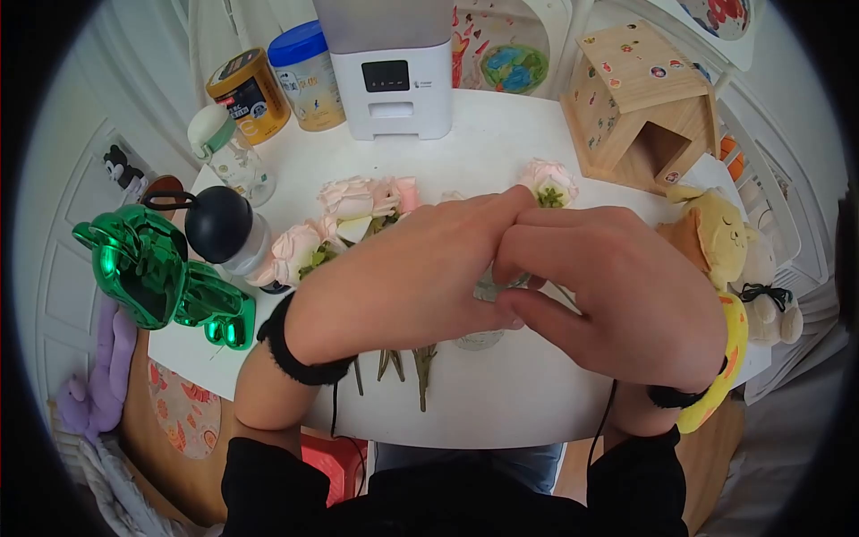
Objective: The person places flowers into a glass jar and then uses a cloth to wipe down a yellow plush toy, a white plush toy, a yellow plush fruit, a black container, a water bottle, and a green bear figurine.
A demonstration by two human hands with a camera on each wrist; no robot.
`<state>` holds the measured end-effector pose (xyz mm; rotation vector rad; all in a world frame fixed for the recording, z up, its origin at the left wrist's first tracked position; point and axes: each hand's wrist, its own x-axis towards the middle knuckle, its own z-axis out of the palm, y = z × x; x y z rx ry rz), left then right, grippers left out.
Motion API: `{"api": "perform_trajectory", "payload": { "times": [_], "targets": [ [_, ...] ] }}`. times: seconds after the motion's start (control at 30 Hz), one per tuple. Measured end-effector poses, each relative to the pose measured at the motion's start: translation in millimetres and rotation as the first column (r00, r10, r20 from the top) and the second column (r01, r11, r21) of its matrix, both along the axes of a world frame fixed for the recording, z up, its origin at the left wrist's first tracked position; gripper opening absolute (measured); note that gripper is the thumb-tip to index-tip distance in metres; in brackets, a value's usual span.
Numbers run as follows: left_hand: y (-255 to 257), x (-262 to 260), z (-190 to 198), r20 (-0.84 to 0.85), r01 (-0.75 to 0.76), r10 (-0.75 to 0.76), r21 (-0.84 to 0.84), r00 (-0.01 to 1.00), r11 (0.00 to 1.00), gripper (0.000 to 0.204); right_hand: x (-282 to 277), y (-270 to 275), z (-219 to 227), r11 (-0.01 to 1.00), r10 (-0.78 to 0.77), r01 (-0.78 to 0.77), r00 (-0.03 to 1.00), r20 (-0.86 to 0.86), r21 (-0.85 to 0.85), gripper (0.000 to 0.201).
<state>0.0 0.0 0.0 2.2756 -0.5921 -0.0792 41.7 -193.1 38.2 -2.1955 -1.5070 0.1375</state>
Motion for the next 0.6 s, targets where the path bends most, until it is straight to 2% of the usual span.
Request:
{"api": "perform_trajectory", "payload": {
  "times": [0.03,0.07,0.13,0.23,0.3,0.37,0.5,0.57,0.6],
  "targets": [
    [4,1,-1,0.022,0.089,-0.089,-0.003,0.996,0.996,0.042,0,0,0,0.999,0.037,-0.036,0.999,-0.027,0.032,0.015],
    [10,2,-1,0.013,0.081,-0.081,-0.002,0.997,0.997,0.042,-2,0,1,0.998,0.046,-0.044,0.998,-0.035,0.034,0.015],
    [21,2,0,0.022,0.294,-0.294,-0.035,0.956,0.955,0.042,-4,0,3,0.986,0.108,-0.093,0.988,-0.107,0.136,0.018],
    [29,-3,15,-0.108,0.254,-0.250,0.021,0.962,0.967,0.046,-3,3,6,0.968,0.132,-0.107,0.986,-0.098,0.228,0.021],
    [33,-2,10,-0.094,0.218,-0.211,0.074,0.973,0.973,0.051,-1,5,6,0.968,0.118,-0.103,0.992,-0.049,0.231,0.023],
    [36,2,8,0.015,0.240,-0.242,0.074,0.970,0.968,0.058,1,7,5,0.968,0.095,-0.092,0.996,0.002,0.235,0.024],
    [36,0,16,0.015,0.199,-0.206,0.194,0.978,0.961,0.063,3,14,-6,0.953,0.079,-0.083,0.997,0.027,0.292,0.026],
    [33,-4,18,-0.004,0.107,-0.109,0.224,0.994,0.969,0.064,1,15,-11,0.940,0.058,-0.062,0.998,0.021,0.336,0.026],
    [31,-6,24,0.040,0.120,-0.135,0.263,0.990,0.957,0.062,1,13,-13,0.957,0.057,-0.063,0.998,0.027,0.284,0.024]
  ]
}}
